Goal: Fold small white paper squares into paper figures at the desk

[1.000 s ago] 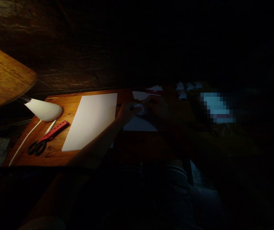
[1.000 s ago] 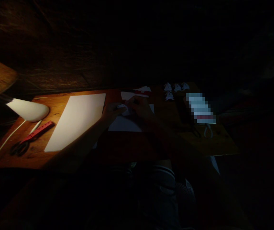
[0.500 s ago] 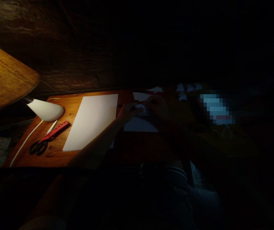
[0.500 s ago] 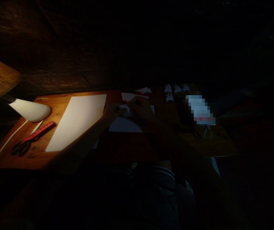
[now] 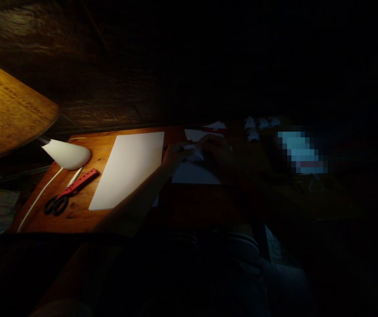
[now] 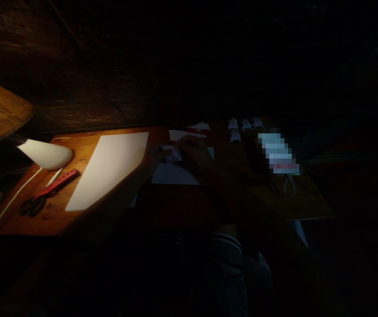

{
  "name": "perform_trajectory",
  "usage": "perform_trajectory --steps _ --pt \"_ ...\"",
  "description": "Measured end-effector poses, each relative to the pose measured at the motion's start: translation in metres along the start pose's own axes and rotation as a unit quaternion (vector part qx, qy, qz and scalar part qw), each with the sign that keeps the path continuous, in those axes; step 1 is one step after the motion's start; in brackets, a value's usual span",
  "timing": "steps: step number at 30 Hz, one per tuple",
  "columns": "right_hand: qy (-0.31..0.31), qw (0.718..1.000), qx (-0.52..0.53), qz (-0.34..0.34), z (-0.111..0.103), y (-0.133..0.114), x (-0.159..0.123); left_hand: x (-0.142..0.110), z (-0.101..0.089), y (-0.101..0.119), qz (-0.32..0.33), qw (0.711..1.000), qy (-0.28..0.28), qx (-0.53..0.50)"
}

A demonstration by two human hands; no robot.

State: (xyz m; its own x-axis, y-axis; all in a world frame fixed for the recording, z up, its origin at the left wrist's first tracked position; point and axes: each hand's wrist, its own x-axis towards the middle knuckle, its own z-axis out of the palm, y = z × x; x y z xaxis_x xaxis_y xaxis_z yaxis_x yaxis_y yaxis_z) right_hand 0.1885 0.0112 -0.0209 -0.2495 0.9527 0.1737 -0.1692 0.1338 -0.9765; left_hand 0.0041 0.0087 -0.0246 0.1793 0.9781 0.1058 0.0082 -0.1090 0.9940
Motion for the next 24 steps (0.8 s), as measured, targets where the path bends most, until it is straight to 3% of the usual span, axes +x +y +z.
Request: perform_trajectory --steps 4,12,19,24 --pt "0.012 0.999 -0.032 -0.042 0.0009 -0.0030 0.0014 0.0019 -0.0006 -0.0012 -0.028 0.998 0.044 -0.026" --pt "0.013 0.992 -0.112 -0.060 -0.0025 -0.0084 -0.0005 0.0022 -0.0013 -0.0048 -0.020 0.999 0.007 -0.032" --pt "0.019 0.992 -0.113 -0.047 -0.0026 -0.0070 -0.0022 0.0022 -0.0013 -0.0035 0.018 0.999 -0.041 -0.010" --pt "0.022 0.993 -0.108 -0.048 -0.0011 -0.0051 -0.0031 0.0045 -0.0034 -0.0077 0.012 0.999 -0.033 -0.002"
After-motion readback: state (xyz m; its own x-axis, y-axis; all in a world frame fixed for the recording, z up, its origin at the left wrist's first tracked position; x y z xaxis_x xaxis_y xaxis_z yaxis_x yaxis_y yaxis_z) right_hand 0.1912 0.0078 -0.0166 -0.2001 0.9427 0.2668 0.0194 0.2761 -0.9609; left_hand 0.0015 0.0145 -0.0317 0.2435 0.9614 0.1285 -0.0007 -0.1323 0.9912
